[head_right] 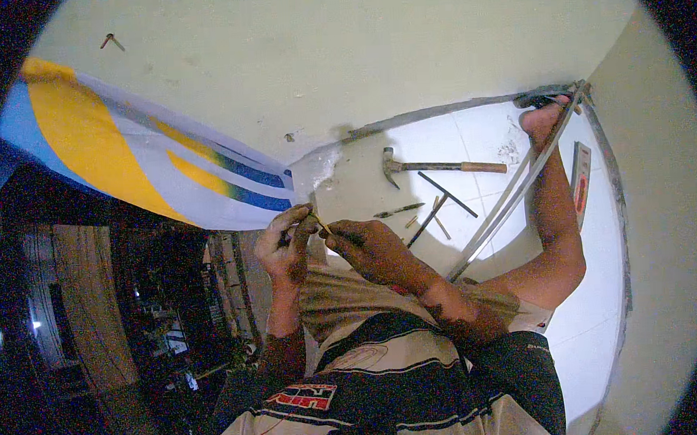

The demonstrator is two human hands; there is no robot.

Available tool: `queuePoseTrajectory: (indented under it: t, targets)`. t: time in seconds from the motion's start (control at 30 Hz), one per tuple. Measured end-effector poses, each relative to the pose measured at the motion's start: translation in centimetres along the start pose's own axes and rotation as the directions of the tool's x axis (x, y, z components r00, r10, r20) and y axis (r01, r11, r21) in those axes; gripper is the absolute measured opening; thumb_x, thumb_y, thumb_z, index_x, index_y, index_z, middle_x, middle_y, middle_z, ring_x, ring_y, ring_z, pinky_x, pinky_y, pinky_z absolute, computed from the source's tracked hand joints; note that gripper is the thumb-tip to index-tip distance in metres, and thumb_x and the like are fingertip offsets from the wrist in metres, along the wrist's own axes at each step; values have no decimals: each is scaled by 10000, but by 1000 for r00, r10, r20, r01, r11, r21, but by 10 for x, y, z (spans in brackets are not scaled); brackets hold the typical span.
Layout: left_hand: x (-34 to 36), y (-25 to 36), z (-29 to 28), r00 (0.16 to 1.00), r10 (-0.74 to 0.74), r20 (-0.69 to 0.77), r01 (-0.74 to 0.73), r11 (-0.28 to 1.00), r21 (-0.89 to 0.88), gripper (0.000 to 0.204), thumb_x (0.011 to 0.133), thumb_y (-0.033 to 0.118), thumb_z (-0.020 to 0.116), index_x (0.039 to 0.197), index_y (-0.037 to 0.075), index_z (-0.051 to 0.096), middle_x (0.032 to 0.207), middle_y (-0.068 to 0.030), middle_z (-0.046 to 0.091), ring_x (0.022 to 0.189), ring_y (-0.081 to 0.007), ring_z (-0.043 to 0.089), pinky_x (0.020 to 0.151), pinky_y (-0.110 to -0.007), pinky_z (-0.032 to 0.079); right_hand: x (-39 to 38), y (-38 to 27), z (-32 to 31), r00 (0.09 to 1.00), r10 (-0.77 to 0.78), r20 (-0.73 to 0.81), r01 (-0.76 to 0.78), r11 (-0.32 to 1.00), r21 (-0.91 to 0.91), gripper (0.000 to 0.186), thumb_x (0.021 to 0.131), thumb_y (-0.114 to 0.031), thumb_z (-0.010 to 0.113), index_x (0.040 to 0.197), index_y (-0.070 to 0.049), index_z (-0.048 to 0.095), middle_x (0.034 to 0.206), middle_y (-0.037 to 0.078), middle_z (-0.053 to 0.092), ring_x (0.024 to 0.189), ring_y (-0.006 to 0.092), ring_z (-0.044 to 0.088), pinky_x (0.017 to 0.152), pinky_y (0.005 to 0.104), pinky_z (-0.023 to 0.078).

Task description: Using a hammer to drive metal rods or anchors into pre-drilled holes in a wall.

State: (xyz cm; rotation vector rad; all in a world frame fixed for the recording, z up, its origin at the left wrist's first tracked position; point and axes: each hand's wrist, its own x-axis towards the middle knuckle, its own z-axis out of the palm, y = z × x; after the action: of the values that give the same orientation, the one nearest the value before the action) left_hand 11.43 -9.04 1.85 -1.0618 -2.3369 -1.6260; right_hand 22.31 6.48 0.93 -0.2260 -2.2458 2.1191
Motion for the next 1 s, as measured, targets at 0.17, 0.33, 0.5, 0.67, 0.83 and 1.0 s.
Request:
queuePoseTrajectory:
  t: [0.17,0.33,0.5,0.67,0.83,1.0]
  targets:
    - [1,5,-5,978,-208,-1,206,968,-140,146,910,21,708,1044,-37,717,1050,-123,744,873,-165,714,774,-272,569,8,5,3,948,-316,-35,288,900,-327,256,982,-220,629,1126,-15,681,872,182,693,733,327,656,672,414,511]
    - [4,11,-6,984,-177,-6,176,983,-59,134,938,35,675,1040,-43,714,1057,-129,738,856,-160,709,765,-262,560,11,4,2,964,-267,-1,231,835,-500,233,972,-211,634,1096,-19,680,861,192,684,746,364,650,676,433,514]
    - [1,11,-3,982,-176,-76,164,977,-135,138,952,45,665,1050,-40,709,1066,-138,733,888,-163,705,766,-262,554,9,-7,5,999,-38,34,37,999,34,230,965,-214,641,1081,-20,681,833,181,680,744,343,667,667,437,512]
    - [-1,11,1,974,-198,-109,180,971,-159,178,956,65,673,1095,-42,700,1136,-158,703,944,-176,697,791,-284,575,9,-8,17,958,-271,-97,218,902,-374,232,954,-184,653,1086,5,678,840,196,689,724,335,686,635,431,520]
    - [5,12,-14,962,-270,36,272,952,-142,222,936,65,700,1139,-26,709,1154,-150,696,941,-178,698,783,-294,589,9,-1,12,935,-341,-94,265,851,-454,218,951,-173,657,1082,-1,687,820,196,690,701,340,679,622,438,518]
    - [10,9,-16,965,-250,83,257,963,-79,196,912,68,732,1091,-14,732,1066,-107,729,911,-154,693,779,-268,565,7,2,1,957,-286,-47,249,896,-368,211,954,-176,654,1073,-7,695,832,191,693,711,357,674,630,440,523]
